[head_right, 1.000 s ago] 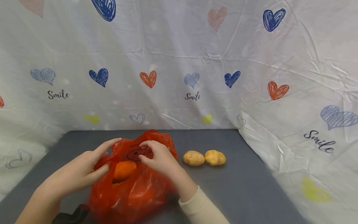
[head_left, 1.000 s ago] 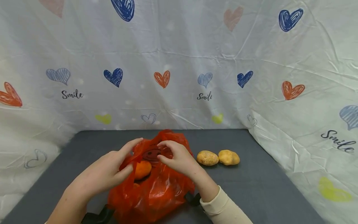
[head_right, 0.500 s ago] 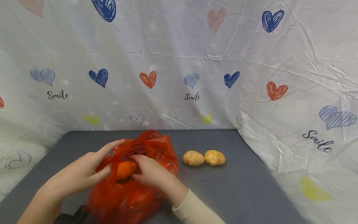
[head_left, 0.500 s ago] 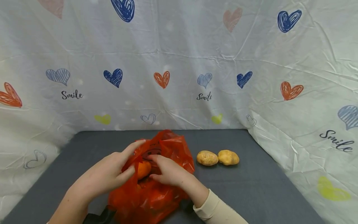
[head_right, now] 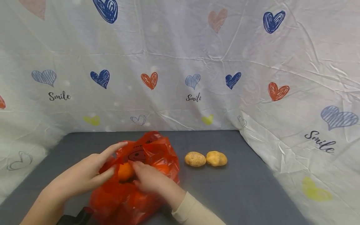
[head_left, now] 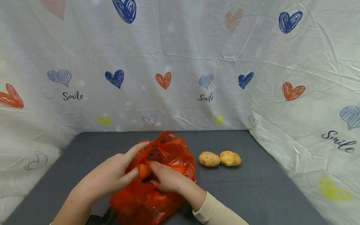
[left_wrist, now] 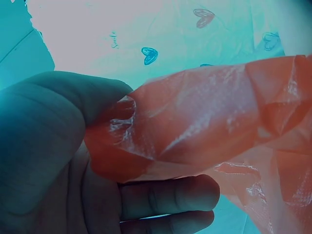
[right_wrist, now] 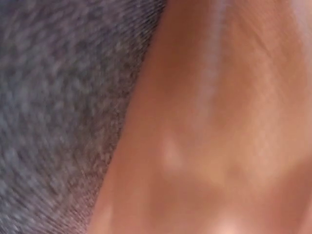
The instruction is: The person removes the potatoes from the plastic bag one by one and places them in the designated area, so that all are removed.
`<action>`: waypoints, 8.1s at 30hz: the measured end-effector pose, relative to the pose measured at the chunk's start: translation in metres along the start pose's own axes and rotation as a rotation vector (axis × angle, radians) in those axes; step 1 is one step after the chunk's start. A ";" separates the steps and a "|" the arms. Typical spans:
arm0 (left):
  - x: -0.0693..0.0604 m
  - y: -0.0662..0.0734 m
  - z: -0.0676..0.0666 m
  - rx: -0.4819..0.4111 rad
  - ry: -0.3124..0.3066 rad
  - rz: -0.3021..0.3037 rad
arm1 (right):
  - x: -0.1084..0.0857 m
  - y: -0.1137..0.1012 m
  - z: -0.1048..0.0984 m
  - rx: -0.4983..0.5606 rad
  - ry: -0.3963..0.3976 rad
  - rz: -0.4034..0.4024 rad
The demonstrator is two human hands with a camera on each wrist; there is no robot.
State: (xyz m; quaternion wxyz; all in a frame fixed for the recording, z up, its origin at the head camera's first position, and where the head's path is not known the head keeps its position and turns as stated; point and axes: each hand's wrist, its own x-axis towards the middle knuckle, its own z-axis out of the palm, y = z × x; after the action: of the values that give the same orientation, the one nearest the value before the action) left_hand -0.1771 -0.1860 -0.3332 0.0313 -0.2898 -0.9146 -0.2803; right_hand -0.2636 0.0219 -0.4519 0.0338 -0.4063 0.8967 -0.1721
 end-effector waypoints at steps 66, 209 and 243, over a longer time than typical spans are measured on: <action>-0.001 0.000 0.000 0.020 -0.020 0.007 | -0.015 0.007 -0.037 0.228 -0.008 -0.003; -0.007 0.004 -0.009 -0.040 -0.025 -0.071 | -0.067 0.026 -0.070 0.475 0.440 0.308; -0.002 0.005 -0.017 -0.008 -0.040 -0.031 | -0.097 -0.050 -0.119 0.290 0.559 -0.027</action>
State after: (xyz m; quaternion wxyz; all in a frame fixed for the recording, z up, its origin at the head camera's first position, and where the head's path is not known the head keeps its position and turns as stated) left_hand -0.1742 -0.1926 -0.3172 0.0074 -0.2815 -0.9183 -0.2784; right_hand -0.1873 0.0968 -0.3307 -0.1590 -0.3460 0.8320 -0.4035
